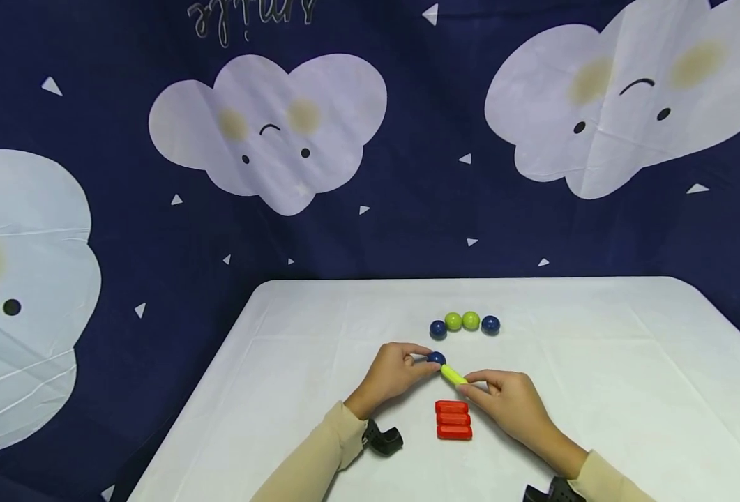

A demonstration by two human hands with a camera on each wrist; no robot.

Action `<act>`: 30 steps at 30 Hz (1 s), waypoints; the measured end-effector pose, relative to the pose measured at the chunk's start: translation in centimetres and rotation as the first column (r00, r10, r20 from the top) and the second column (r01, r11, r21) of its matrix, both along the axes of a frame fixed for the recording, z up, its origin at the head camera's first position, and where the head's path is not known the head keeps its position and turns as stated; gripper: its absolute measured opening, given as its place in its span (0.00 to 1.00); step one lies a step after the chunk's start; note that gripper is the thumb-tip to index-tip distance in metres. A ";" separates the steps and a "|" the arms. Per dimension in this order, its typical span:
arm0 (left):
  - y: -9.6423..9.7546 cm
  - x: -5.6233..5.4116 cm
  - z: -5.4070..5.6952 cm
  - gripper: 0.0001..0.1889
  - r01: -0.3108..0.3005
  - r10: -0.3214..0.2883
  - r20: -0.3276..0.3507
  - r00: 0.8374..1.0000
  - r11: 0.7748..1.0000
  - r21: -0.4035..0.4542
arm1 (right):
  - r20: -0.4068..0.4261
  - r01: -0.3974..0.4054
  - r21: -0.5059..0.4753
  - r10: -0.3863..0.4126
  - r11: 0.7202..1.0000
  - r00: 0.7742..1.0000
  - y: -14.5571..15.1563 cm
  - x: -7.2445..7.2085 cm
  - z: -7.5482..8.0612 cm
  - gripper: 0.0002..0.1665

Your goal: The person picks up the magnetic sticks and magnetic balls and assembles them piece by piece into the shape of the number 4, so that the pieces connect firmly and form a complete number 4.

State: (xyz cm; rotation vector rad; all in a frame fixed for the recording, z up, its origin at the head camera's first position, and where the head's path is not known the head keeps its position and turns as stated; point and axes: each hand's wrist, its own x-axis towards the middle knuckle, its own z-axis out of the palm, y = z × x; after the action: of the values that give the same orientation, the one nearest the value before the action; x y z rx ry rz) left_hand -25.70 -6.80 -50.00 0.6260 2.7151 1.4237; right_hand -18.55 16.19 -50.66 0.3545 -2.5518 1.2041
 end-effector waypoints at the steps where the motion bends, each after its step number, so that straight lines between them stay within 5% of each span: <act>1: 0.0 -0.1 0.0 0.18 -0.007 0.007 0.005 1.000 1.000 -0.001 | 0.001 -0.004 0.001 0.004 1.000 1.000 -0.1 -0.1 0.0 0.12; 15: 0.1 -1.1 0.3 0.18 -0.101 0.100 0.105 0.989 0.995 0.011 | 0.025 -0.116 -0.024 0.117 0.993 0.993 -1.7 -0.8 -0.2 0.11; 30: -0.2 -2.2 0.5 0.17 -0.053 0.052 0.124 0.991 0.999 0.004 | -0.035 -0.177 0.044 0.178 0.983 0.983 -2.4 -1.7 -0.4 0.09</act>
State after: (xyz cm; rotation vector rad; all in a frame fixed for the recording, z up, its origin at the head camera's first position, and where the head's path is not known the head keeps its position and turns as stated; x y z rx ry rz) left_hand -27.89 -6.99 -49.50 0.4535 2.6497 1.4330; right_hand -20.29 13.83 -51.08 0.6205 -2.5587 1.1937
